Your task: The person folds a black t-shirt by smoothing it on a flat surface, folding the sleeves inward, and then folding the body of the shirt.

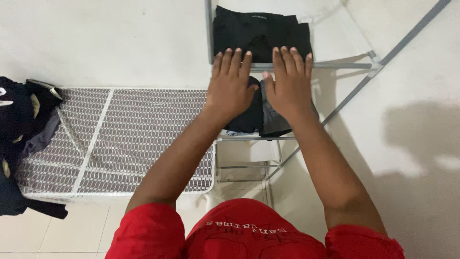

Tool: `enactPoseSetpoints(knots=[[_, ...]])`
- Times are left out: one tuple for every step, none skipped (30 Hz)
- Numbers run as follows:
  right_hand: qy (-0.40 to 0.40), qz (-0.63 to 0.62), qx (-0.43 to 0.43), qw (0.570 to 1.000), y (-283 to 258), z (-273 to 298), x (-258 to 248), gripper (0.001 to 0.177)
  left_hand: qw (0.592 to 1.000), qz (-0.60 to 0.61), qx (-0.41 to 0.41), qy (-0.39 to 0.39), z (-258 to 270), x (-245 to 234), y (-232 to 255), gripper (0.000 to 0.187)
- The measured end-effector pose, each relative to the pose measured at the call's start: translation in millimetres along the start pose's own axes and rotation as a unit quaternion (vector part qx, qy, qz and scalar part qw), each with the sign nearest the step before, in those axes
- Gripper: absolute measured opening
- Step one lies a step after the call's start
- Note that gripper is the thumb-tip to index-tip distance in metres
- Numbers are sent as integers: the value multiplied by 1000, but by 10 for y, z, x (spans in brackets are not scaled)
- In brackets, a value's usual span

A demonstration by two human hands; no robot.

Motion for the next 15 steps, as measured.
enactPoseSetpoints(knots=[[38,-6,-10,999,-43,57,58,71,1000,-6,19,18,61,32,-22,90],[75,-12,-21,997,-92,119,118,74,999,-12,38,36,133,66,-45,89],[115,-18,-29,993,-146,190,184,77,997,-18,59,53,212,104,-75,88],[127,-30,-43,990,-212,270,257,78,995,-23,71,59,307,150,-111,86],[140,-41,-57,988,-274,346,325,79,994,-26,84,64,394,204,-148,84],[152,-52,-70,985,-339,395,390,81,992,-30,97,69,460,260,-200,82],[133,-64,-60,987,-427,438,460,82,992,-25,98,74,536,312,-260,80],[115,-76,-50,989,-527,474,542,82,992,-20,98,78,608,372,-322,77],[96,-90,-40,991,-617,524,647,83,992,-15,99,80,684,453,-381,74],[86,-131,-44,987,-722,610,756,80,993,-35,100,58,801,529,-454,75],[78,-171,-50,981,-847,695,854,76,993,-56,100,39,946,572,-552,75],[71,-210,-57,973,-962,766,940,73,992,-78,100,20,1084,610,-648,76],[35,-213,-61,974,-1080,814,1027,63,993,-77,91,-7,1225,649,-746,74],[-1,-216,-66,974,-1204,855,1103,53,993,-76,81,-33,1370,687,-848,73],[-35,-218,-74,972,-1353,900,1173,44,993,-76,70,-58,1541,716,-970,72]])
Point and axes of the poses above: each hand's wrist, its own z-axis away from the middle knuckle, its own x-axis out of the palm, y = z × x, the point moved 1 cm from there along -z, towards the middle knuckle, and after that the axes turned 2 degrees about z, right-handed, at the moved point
